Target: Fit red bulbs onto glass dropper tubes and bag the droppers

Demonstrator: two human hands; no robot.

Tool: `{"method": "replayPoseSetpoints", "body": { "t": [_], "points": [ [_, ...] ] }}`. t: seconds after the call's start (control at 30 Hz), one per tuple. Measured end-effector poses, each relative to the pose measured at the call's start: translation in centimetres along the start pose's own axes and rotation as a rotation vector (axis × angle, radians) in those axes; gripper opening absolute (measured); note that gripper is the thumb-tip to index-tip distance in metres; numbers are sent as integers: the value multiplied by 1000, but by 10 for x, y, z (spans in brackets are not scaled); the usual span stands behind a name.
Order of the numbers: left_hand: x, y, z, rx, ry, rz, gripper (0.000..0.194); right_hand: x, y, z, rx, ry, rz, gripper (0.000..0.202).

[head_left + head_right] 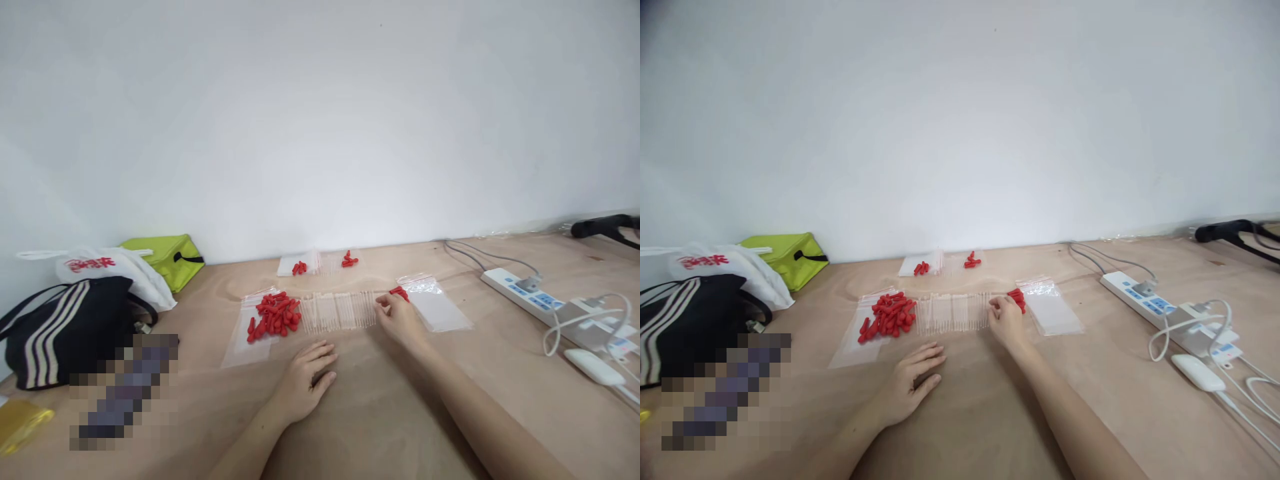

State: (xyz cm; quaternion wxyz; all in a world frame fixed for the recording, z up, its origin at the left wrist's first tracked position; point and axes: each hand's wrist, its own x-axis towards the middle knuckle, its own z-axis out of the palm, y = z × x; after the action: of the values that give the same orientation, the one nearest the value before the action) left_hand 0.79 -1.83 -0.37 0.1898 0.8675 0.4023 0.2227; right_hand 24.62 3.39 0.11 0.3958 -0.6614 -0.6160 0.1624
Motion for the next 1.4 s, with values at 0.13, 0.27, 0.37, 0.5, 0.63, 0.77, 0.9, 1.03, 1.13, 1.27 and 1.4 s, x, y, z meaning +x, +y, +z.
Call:
{"method": "replayPoseSetpoints", "body": {
  "t": [0.13, 0.27, 0.37, 0.5, 0.63, 0.77, 0.9, 1.03, 1.13, 1.27, 1.4],
  "points": [
    [0, 0, 0, -8, 10, 7, 30, 19, 2, 9, -239, -25, 105, 25],
    [0, 0, 0, -2, -7, -4, 30, 23, 5, 26, -262, -38, 135, 24],
    [0, -1, 0, 2, -3, 3, 30, 23, 8, 33, -282, -25, 144, 20],
    [0, 0, 3, -2, 57, 34, 26, 23, 10, 38, -297, 6, 130, 15],
    [3, -6, 2, 90, 312, -27, 20, 23, 14, 41, -292, 40, 92, 13],
    [14, -25, -8, 302, 593, -174, 16, 21, 17, 41, -253, 86, 49, 21],
    [26, -43, -22, 487, 665, -325, 14, 21, 15, 38, -178, 156, -4, 27],
    [31, -50, -26, 593, 584, -367, 15, 12, 10, 34, -52, 220, -72, 31],
    [32, -53, -24, 619, 558, -312, 14, -4, 6, 33, 104, 230, -111, 32],
    [31, -55, -22, 623, 567, -233, 12, -28, 3, 34, 181, 133, -106, 34],
    [31, -52, -23, 526, 688, -192, 15, -37, 0, 36, 259, 77, -114, 34]
  ]
}}
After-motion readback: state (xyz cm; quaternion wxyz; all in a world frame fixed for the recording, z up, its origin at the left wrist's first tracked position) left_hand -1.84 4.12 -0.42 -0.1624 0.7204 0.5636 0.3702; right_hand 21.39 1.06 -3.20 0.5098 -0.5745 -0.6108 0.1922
